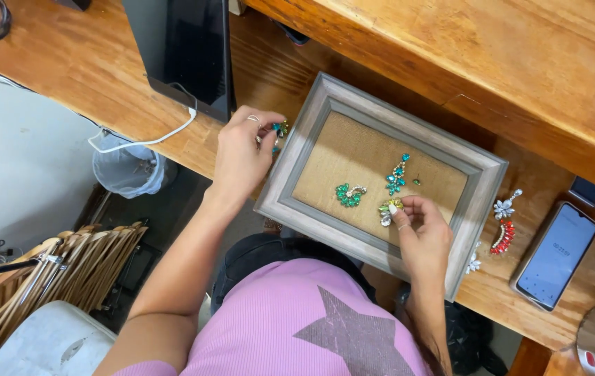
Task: Arranging various pairs of decorative earrings onto a padded display board within a frame.
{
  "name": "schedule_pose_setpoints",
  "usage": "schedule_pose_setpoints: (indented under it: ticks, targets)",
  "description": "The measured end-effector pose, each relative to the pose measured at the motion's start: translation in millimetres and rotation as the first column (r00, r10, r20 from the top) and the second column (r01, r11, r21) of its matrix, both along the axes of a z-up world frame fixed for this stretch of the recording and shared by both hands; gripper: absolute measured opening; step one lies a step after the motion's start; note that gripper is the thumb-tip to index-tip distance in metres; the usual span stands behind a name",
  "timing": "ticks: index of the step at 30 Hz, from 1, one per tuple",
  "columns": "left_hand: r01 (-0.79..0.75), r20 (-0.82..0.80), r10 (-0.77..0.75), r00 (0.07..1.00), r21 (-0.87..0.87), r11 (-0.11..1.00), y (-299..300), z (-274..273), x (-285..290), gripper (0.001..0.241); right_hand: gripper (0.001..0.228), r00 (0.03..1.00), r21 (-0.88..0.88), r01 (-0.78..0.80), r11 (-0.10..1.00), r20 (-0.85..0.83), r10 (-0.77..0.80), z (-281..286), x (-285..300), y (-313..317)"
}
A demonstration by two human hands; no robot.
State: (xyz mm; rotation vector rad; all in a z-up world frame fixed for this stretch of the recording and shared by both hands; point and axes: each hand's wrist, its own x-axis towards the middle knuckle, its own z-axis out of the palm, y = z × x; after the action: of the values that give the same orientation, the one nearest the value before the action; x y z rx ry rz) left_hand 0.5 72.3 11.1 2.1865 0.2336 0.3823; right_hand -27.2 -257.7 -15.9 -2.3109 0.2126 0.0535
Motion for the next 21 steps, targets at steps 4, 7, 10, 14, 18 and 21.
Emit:
schedule_pose_setpoints:
  ticks: [4, 7, 10, 14, 18, 21]
  targets:
    - [-0.046, -0.019, 0.048, 0.999, 0.062, 0.997, 6, -27, 11, 0.029, 0.018, 1.000, 0.002, 0.023, 1.000, 0.019, -0.023, 4, -6, -8]
    - [-0.050, -0.068, 0.053, 0.996, 0.038, 0.998, 7, -42, 13, 0.027, 0.017, 0.996, 0.052, 0.062, 0.997, 0.068, -0.066, 6, -13, -15]
    - [-0.043, -0.078, 0.044, 0.996, 0.021, 0.999, 9, -50, 17, 0.025, 0.021, 0.981, 0.171, 0.106, 0.980, 0.141, -0.131, 7, -18, -27]
    - [-0.029, -0.096, 0.034, 0.995, 0.054, 0.998, 5, -47, 18, 0.024, 0.023, 0.940, 0.248, 0.150, 0.957, 0.263, -0.215, 15, -24, -60]
    - [0.033, -0.019, -0.031, 0.999, 0.144, 0.989, 0, -30, 11, 0.026, 0.013, 0.905, 0.194, 0.253, 0.948, 0.300, -0.302, 34, -30, -94]
    - [-0.002, 0.080, -0.018, 0.997, 0.251, 0.968, -4, -28, 7, 0.026, 0.015, 0.896, -0.124, 0.385, 0.915, 0.290, -0.338, 27, -28, -121]
